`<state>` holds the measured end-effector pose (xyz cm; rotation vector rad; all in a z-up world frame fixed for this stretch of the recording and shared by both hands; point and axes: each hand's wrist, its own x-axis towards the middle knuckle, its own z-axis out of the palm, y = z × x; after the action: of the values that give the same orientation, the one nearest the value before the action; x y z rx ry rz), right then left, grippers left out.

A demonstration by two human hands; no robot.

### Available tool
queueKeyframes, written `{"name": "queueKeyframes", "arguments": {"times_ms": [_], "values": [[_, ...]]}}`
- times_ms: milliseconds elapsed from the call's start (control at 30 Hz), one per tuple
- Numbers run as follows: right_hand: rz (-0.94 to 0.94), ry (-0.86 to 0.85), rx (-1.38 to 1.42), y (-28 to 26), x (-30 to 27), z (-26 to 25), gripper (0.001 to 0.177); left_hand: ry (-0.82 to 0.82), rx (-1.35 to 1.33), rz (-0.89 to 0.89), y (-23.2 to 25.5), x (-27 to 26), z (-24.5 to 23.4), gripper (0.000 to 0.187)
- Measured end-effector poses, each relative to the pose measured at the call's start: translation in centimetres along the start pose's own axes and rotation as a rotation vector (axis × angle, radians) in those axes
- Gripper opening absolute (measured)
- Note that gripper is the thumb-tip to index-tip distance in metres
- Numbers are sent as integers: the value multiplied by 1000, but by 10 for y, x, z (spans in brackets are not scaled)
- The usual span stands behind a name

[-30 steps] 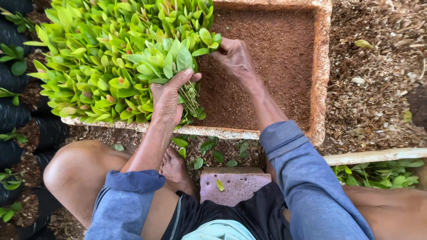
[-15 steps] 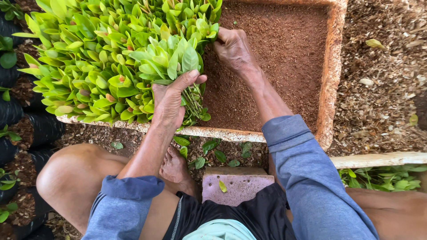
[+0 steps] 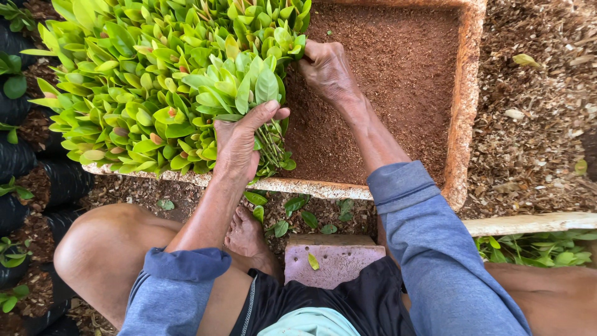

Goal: The person sorts through green plant cuttings, picking them up one by one and inserting them into a flat tray filled with reddish soil.

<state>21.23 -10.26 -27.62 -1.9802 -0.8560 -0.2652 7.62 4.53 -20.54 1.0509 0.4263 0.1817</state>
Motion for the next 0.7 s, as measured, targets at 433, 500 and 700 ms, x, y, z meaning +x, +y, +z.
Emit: {"name": "queueKeyframes", "arguments": {"times_ms": [433, 500, 700], "values": [[16, -1, -3, -6, 0, 2, 23, -6, 21, 4, 3, -2, 1, 38], [-39, 6, 14, -7, -1, 3, 19, -13, -20, 21, 1, -2, 0, 40], [-52, 59, -299, 18, -13, 22, 26, 0, 2, -17, 4, -3, 1, 43]]}}
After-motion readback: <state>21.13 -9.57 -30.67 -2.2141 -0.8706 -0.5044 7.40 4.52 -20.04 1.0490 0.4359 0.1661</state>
